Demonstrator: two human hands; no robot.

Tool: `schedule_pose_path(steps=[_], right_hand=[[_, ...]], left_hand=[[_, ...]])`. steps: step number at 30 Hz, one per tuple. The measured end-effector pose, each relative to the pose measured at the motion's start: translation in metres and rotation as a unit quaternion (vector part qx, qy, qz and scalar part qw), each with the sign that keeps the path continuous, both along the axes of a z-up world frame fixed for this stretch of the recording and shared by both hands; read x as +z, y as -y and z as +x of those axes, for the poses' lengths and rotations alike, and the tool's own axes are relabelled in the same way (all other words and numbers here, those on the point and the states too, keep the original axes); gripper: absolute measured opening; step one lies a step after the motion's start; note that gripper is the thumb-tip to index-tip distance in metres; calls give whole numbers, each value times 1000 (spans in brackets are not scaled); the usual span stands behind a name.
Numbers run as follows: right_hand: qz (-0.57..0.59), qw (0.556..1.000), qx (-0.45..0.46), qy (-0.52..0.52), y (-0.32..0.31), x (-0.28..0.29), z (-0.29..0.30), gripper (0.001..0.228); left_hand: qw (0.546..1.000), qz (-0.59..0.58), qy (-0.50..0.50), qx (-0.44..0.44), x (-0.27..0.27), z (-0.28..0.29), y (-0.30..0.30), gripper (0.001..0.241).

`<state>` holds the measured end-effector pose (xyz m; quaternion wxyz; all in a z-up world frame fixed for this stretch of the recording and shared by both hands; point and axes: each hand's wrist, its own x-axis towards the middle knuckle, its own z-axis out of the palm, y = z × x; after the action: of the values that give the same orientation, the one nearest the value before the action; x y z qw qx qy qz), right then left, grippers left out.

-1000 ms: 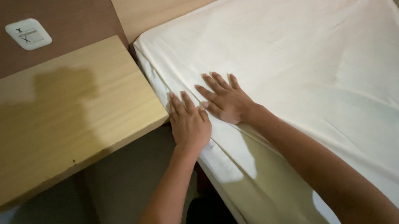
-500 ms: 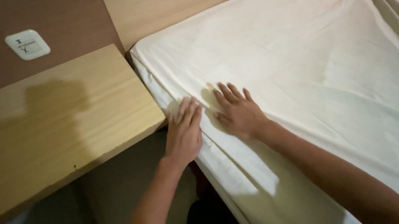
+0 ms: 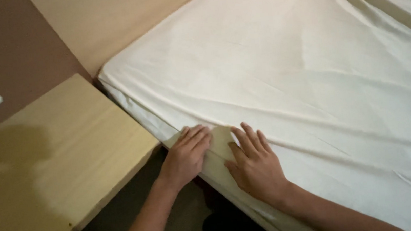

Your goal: The person smooths a white fitted sheet over a mattress, tucking the edges under the corners. They then pick up a white duvet from the floor, shake it out, and spread it over the bed, smoothing the surface with their hands.

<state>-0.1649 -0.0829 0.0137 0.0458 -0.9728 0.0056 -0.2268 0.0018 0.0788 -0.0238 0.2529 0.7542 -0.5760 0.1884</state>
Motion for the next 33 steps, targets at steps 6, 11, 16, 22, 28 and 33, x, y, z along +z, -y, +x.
schedule_pose_path(steps=[6, 11, 16, 22, 28, 33], right_hand=[[44, 999, -14, 22, -6, -14, 6, 15], [10, 999, -15, 30, -15, -17, 9, 20], [48, 998, -37, 3, -32, -15, -2, 24], [28, 981, -176, -70, -49, -7, -15, 65], [27, 968, -237, -73, -51, -13, 3, 57], [25, 965, -244, -88, -51, -26, 3, 55]], left_hand=[[998, -33, 7, -57, 5, -1, -8, 30], [998, -19, 2, -52, 3, 5, -11, 19], [999, -4, 9, -47, -4, 3, -15, 11], [996, 69, 44, -34, 13, 0, -3, 52], [985, 167, -42, -29, 31, 8, 7, 55], [988, 136, -1, -73, 3, 18, 18, 50]])
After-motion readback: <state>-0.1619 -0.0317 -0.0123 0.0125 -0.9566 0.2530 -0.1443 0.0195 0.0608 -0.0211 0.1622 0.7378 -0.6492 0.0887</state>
